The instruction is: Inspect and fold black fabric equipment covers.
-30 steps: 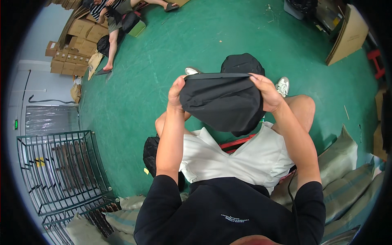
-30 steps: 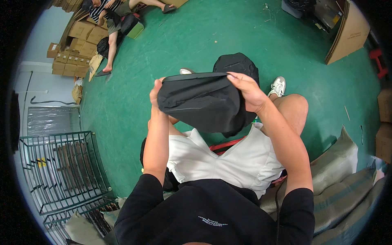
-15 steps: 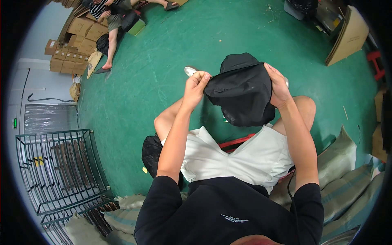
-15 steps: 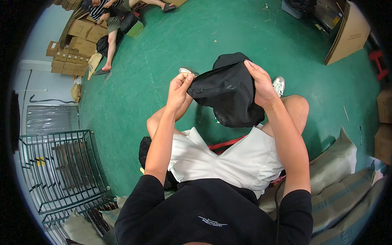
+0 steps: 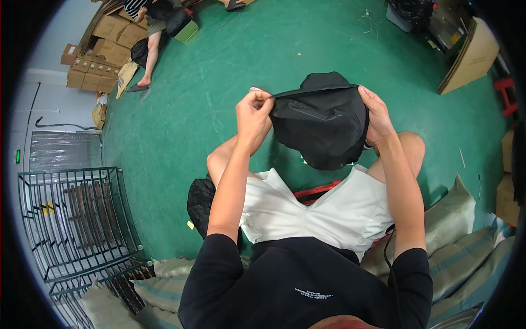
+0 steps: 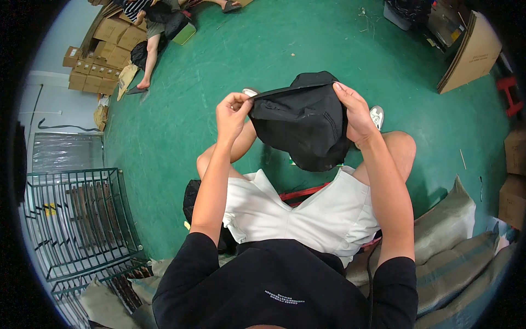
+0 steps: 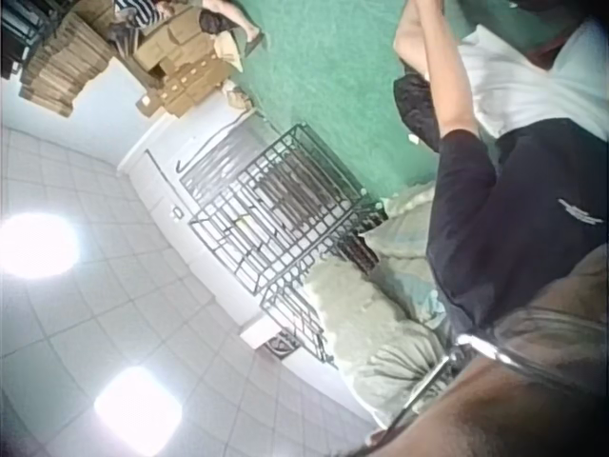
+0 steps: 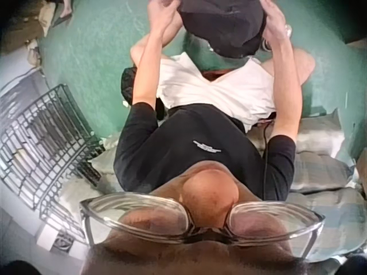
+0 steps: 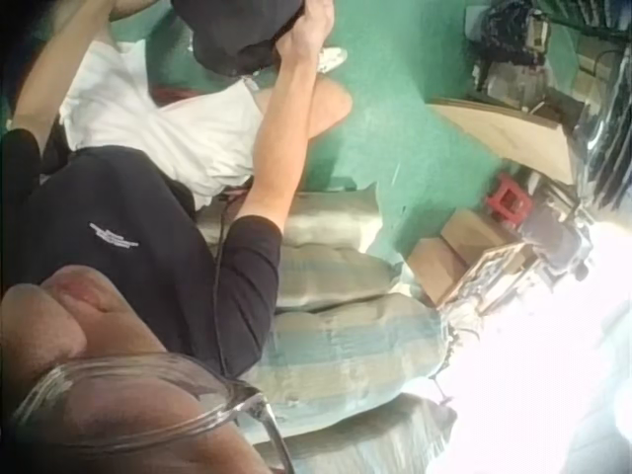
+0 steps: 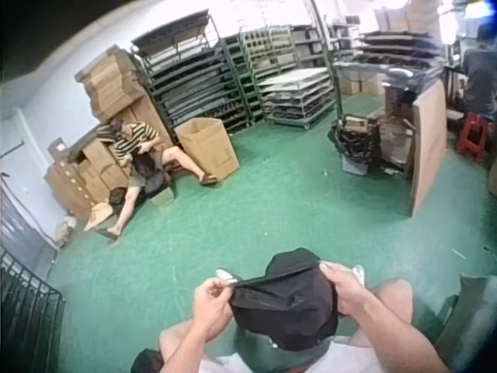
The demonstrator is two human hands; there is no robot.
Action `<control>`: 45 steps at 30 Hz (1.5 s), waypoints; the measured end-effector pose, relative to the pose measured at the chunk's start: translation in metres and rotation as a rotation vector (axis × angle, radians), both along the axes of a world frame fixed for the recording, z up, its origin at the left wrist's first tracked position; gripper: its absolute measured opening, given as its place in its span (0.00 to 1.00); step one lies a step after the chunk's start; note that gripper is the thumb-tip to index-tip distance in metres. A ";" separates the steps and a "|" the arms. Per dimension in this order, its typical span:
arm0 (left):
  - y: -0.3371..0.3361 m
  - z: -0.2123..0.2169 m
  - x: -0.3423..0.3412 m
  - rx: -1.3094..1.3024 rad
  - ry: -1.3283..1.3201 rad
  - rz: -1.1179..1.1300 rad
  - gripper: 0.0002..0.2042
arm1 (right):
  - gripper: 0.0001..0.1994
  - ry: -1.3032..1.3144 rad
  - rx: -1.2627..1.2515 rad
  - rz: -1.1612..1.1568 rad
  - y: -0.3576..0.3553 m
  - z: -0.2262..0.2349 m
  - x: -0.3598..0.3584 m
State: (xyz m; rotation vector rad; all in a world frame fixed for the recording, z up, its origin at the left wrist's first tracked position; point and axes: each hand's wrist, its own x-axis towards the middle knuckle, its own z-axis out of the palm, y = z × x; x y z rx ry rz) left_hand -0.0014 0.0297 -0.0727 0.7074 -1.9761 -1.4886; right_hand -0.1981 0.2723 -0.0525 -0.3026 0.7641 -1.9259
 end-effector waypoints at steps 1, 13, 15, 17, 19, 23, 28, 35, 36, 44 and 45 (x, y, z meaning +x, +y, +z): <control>-0.001 -0.001 0.000 -0.037 0.034 0.024 0.03 | 0.16 0.001 0.002 0.000 0.000 0.000 0.000; -0.008 0.057 0.046 0.767 0.294 -0.571 0.12 | 0.09 0.266 0.097 0.129 0.005 -0.006 -0.015; 0.008 0.077 0.047 0.750 0.334 -0.455 0.11 | 0.07 0.529 0.218 0.098 0.001 -0.011 -0.013; 0.011 0.080 0.041 0.785 0.402 -0.415 0.11 | 0.07 0.598 0.285 0.100 -0.001 -0.010 -0.012; 0.014 0.079 0.038 0.823 0.520 -0.309 0.12 | 0.06 0.671 0.351 0.101 -0.001 -0.007 -0.012; 0.014 0.054 0.038 0.960 0.701 -0.335 0.16 | 0.08 0.337 0.119 0.054 0.005 0.004 -0.008; 0.039 0.021 0.027 1.205 0.848 -0.317 0.23 | 0.15 -0.002 0.336 0.102 0.007 -0.004 -0.010; 0.038 -0.007 0.036 1.351 0.922 -0.309 0.21 | 0.12 -0.040 -0.077 0.095 0.013 0.015 -0.010; 0.036 -0.007 0.038 1.354 0.923 -0.310 0.21 | 0.12 -0.012 -0.106 0.117 0.012 0.017 -0.011; 0.032 0.005 0.055 1.160 0.911 -0.361 0.23 | 0.16 0.935 0.576 -0.014 -0.001 -0.022 -0.014; 0.035 0.009 0.054 1.134 0.890 -0.362 0.23 | 0.15 0.936 0.552 -0.143 -0.005 -0.037 -0.017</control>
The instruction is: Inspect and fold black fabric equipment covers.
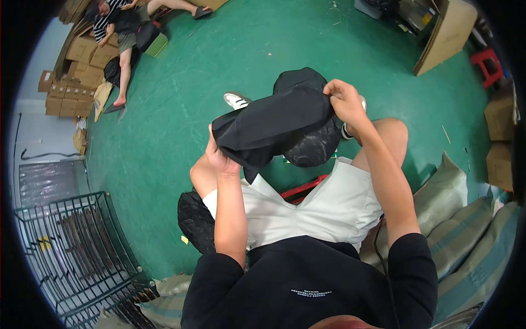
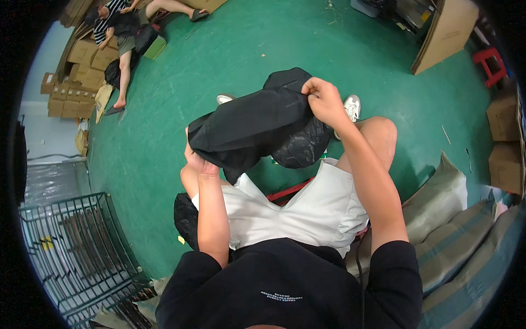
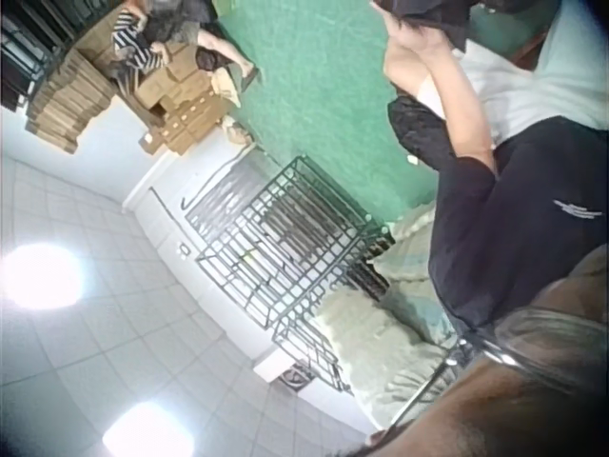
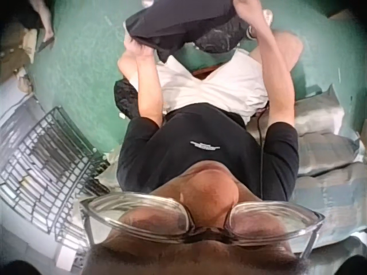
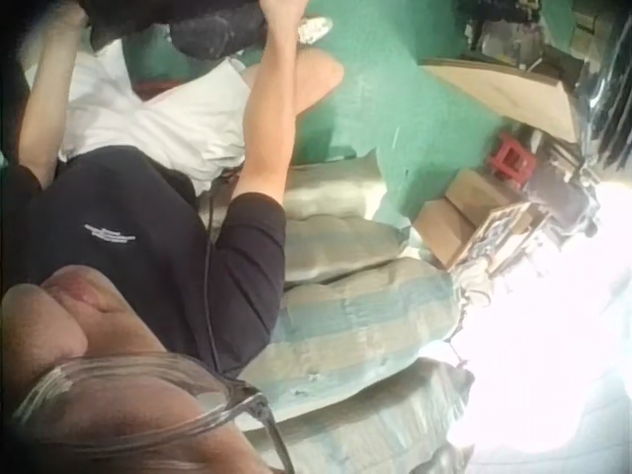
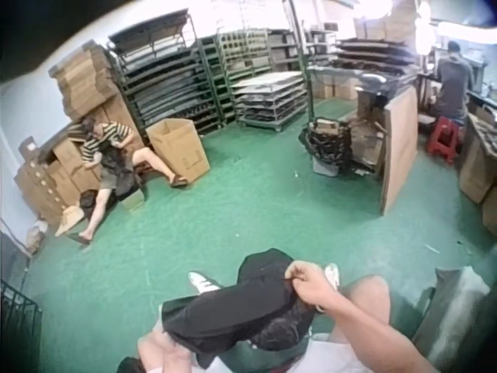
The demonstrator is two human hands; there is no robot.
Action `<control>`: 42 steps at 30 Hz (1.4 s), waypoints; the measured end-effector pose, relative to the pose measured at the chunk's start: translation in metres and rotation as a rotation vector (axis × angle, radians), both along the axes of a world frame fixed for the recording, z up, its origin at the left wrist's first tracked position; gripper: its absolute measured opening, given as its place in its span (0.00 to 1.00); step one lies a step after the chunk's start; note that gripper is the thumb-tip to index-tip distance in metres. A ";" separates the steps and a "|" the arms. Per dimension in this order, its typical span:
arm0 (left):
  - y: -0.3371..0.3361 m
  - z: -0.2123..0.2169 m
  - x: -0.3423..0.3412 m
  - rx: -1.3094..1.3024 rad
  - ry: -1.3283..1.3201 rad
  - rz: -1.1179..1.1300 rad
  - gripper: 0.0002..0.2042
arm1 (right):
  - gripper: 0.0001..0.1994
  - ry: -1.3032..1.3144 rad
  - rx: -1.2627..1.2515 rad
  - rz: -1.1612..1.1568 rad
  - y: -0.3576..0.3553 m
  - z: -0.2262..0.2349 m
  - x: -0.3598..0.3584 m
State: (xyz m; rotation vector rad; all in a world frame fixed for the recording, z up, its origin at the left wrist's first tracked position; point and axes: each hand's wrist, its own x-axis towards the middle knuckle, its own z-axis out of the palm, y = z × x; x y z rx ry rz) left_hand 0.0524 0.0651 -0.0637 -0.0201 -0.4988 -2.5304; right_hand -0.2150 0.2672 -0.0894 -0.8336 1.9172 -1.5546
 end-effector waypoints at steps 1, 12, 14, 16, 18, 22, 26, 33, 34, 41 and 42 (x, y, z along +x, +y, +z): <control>0.003 0.003 -0.002 -0.029 -0.015 0.001 0.23 | 0.14 0.036 -0.075 -0.095 -0.002 -0.014 -0.003; 0.003 -0.001 0.008 -0.095 -0.094 0.024 0.22 | 0.12 -0.725 -0.370 0.115 0.013 0.032 0.009; 0.004 -0.005 0.008 -0.048 -0.110 0.030 0.22 | 0.13 -0.684 -0.425 0.115 0.013 0.033 0.009; 0.009 -0.006 0.008 -0.072 -0.118 0.033 0.22 | 0.12 -0.311 -0.385 0.044 0.010 0.022 0.003; 0.015 -0.008 0.010 -0.095 -0.126 0.037 0.22 | 0.11 -0.124 -0.247 -0.035 0.009 0.012 -0.001; 0.025 -0.001 0.014 -0.113 -0.135 0.025 0.19 | 0.07 0.253 0.012 -0.308 0.004 0.009 0.001; 0.028 -0.002 0.015 -0.169 -0.234 0.044 0.15 | 0.07 0.481 0.024 -0.434 0.001 0.000 -0.003; 0.006 0.003 0.008 -0.038 -0.331 0.100 0.20 | 0.10 -0.361 -0.123 -0.228 0.011 0.006 -0.015; 0.001 0.004 0.008 -0.057 -0.257 0.063 0.21 | 0.09 -0.576 -0.179 -0.072 0.017 0.005 -0.019; -0.008 0.010 0.007 -0.006 -0.112 -0.028 0.23 | 0.11 -1.140 -0.364 0.047 0.022 0.032 -0.004; -0.006 0.009 0.005 0.039 -0.064 -0.068 0.22 | 0.13 -1.185 -0.503 0.143 0.023 0.031 -0.006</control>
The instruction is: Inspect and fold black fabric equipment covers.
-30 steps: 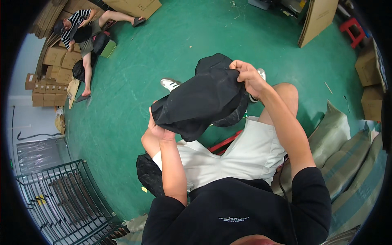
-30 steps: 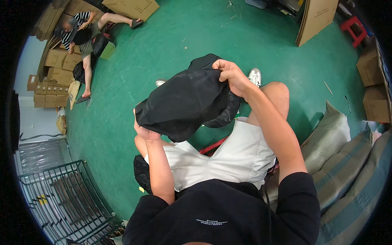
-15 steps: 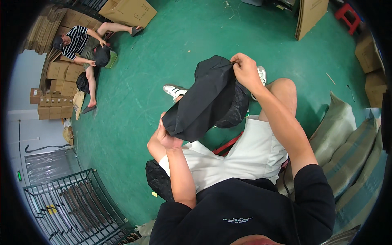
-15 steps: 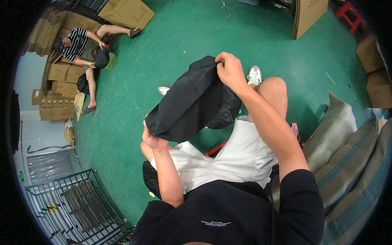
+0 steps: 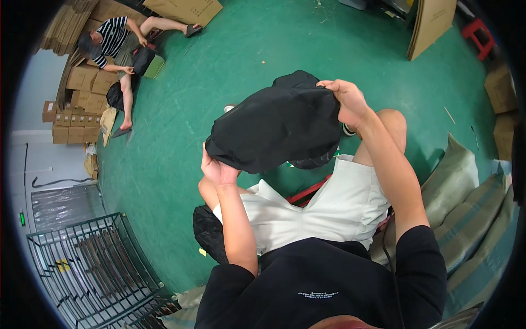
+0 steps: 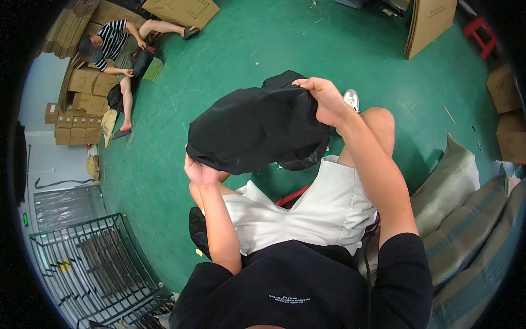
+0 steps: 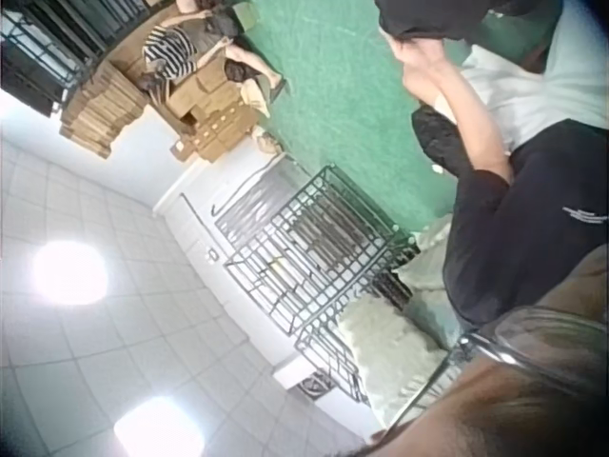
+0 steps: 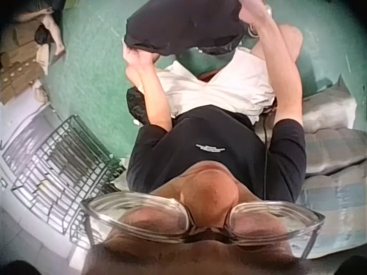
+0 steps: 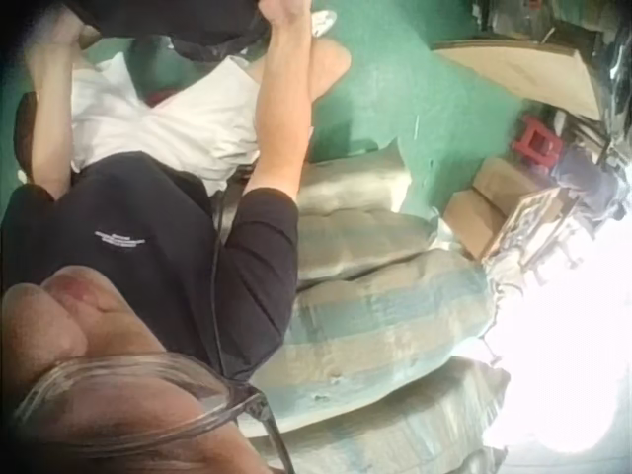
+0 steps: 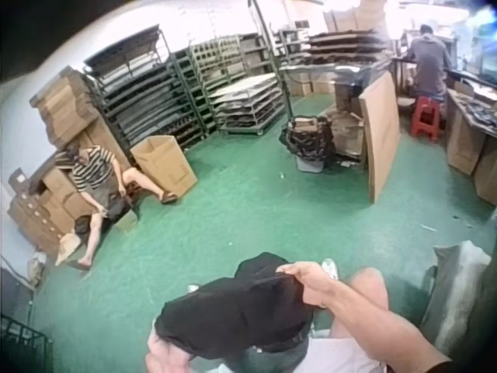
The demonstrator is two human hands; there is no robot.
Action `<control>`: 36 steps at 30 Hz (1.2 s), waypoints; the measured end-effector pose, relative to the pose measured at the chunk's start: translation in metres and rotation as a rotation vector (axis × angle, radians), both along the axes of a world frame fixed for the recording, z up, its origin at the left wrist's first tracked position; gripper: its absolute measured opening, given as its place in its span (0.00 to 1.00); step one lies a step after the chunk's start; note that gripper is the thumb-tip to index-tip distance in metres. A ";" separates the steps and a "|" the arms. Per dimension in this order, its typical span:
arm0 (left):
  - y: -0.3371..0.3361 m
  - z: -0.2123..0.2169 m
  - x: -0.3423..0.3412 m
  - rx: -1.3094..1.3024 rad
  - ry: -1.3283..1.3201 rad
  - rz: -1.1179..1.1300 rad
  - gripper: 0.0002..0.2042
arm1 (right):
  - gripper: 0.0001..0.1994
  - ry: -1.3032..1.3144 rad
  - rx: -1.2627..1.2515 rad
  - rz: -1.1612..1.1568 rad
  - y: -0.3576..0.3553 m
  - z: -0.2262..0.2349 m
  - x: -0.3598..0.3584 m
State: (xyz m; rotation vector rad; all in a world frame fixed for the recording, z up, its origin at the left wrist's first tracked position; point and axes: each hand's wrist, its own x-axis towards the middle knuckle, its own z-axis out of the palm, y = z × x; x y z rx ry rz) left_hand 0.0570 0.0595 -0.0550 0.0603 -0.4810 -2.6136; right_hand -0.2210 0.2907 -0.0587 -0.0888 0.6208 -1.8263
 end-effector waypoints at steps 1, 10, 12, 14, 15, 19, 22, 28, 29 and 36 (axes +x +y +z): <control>0.001 -0.003 0.000 0.002 0.001 0.008 0.22 | 0.13 0.001 0.002 0.008 0.000 -0.001 -0.001; 0.012 -0.015 0.001 -0.050 -0.276 -0.012 0.17 | 0.10 0.128 -0.023 -0.136 0.002 0.008 0.005; 0.012 -0.018 -0.001 -0.138 -0.183 -0.077 0.12 | 0.08 0.224 -0.079 -0.094 0.007 -0.005 -0.001; 0.001 -0.025 -0.001 -0.322 -0.071 -0.211 0.16 | 0.09 0.342 -0.061 -0.084 0.007 -0.002 0.001; -0.003 -0.029 0.003 -0.320 -0.069 -0.200 0.16 | 0.09 0.344 -0.061 -0.073 0.006 -0.004 -0.001; 0.004 -0.031 0.005 -0.303 -0.186 -0.042 0.19 | 0.10 0.223 -0.090 -0.081 0.001 0.003 0.005; 0.037 0.011 -0.016 -0.199 -0.154 0.009 0.19 | 0.12 0.074 -0.026 -0.161 -0.002 0.007 0.009; 0.041 -0.068 -0.005 -0.298 -0.267 -0.490 0.28 | 0.18 -0.084 0.003 -0.234 -0.007 -0.023 -0.009; 0.051 -0.077 -0.013 -0.324 -0.243 -0.514 0.26 | 0.20 -0.084 0.079 -0.295 -0.010 -0.028 -0.013; 0.065 -0.058 -0.041 0.409 0.038 -0.062 0.21 | 0.28 0.024 0.033 0.090 -0.012 -0.008 0.028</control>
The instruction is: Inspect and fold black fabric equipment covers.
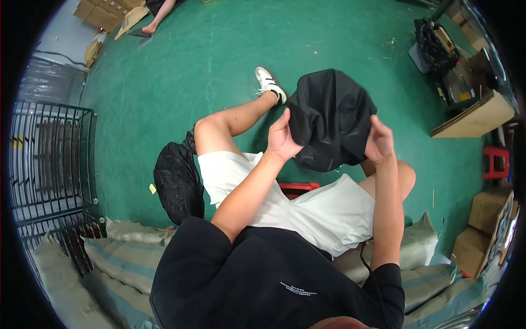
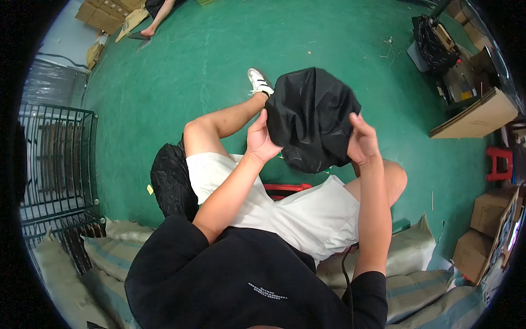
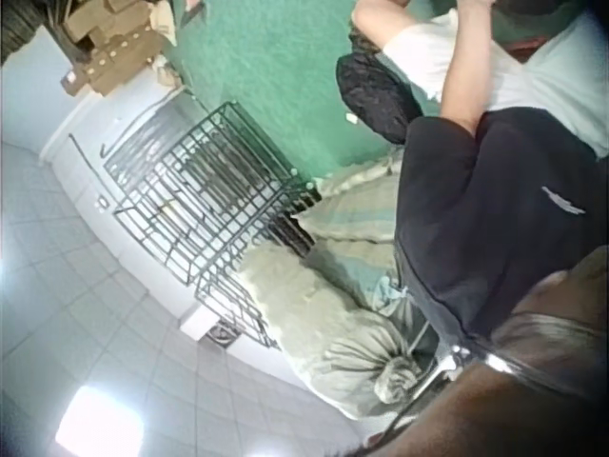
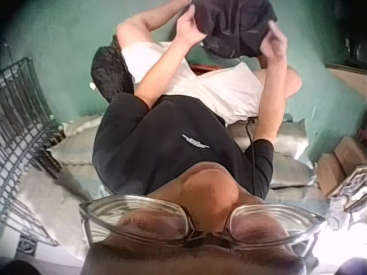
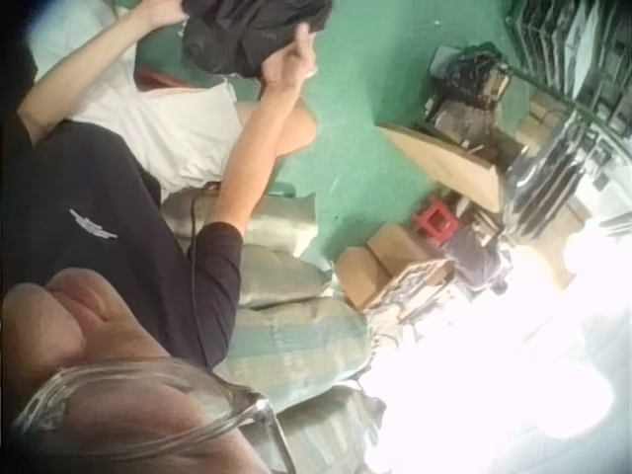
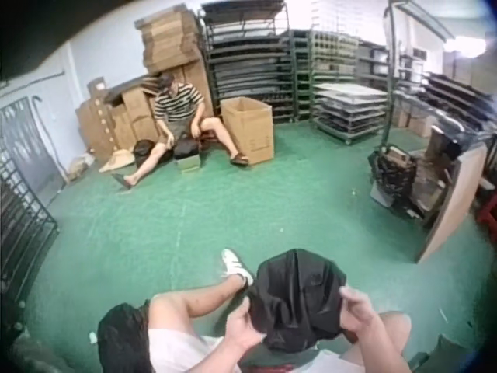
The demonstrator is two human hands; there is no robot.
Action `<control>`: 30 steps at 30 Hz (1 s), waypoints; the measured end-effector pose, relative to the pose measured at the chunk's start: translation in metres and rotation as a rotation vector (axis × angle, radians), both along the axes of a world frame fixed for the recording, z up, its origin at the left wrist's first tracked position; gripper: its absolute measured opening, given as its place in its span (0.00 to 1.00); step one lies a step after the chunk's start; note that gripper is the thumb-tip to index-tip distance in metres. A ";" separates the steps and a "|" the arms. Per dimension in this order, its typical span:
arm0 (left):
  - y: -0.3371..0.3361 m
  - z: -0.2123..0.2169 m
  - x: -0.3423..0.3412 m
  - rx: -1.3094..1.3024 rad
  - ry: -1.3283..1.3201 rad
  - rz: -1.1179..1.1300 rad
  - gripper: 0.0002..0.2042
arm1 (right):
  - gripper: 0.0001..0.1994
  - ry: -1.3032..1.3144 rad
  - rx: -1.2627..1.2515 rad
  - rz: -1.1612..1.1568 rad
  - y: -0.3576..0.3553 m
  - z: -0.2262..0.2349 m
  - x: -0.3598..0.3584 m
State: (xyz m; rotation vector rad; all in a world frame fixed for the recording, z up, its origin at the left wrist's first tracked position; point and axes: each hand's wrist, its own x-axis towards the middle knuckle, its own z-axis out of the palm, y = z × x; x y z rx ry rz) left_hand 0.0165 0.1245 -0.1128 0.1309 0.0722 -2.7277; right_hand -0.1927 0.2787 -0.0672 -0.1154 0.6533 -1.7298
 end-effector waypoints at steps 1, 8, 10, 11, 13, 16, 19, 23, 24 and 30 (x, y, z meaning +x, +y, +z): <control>-0.001 -0.004 0.000 0.005 0.003 0.007 0.21 | 0.28 0.003 0.005 0.007 -0.003 -0.005 0.001; -0.008 -0.012 0.012 -0.369 -0.218 0.079 0.31 | 0.25 0.158 0.183 -0.066 -0.021 -0.004 0.006; -0.004 -0.034 0.019 -0.355 -0.262 0.022 0.34 | 0.18 -0.068 0.178 -0.076 -0.027 -0.007 0.012; 0.005 -0.032 0.015 -0.380 -0.279 -0.048 0.34 | 0.17 -0.105 0.170 -0.076 -0.022 -0.019 0.007; 0.013 -0.067 0.017 -0.348 -0.238 -0.195 0.30 | 0.19 -0.224 0.147 -0.104 -0.024 -0.020 0.010; 0.034 -0.054 0.010 -0.515 -0.307 -0.179 0.27 | 0.21 -0.118 -0.046 -0.172 -0.017 0.000 0.008; 0.035 -0.017 0.001 -0.416 -0.355 -0.134 0.24 | 0.21 -0.072 -0.308 -0.070 0.002 -0.006 -0.005; 0.011 -0.013 0.003 -0.257 -0.325 -0.168 0.22 | 0.19 0.081 -0.107 -0.127 -0.007 -0.009 0.010; 0.003 -0.014 0.005 -0.147 -0.276 -0.191 0.21 | 0.12 0.204 0.074 -0.192 -0.011 0.009 0.025; -0.006 0.012 -0.003 -0.024 -0.024 -0.143 0.25 | 0.14 0.163 0.132 -0.109 0.003 -0.031 0.001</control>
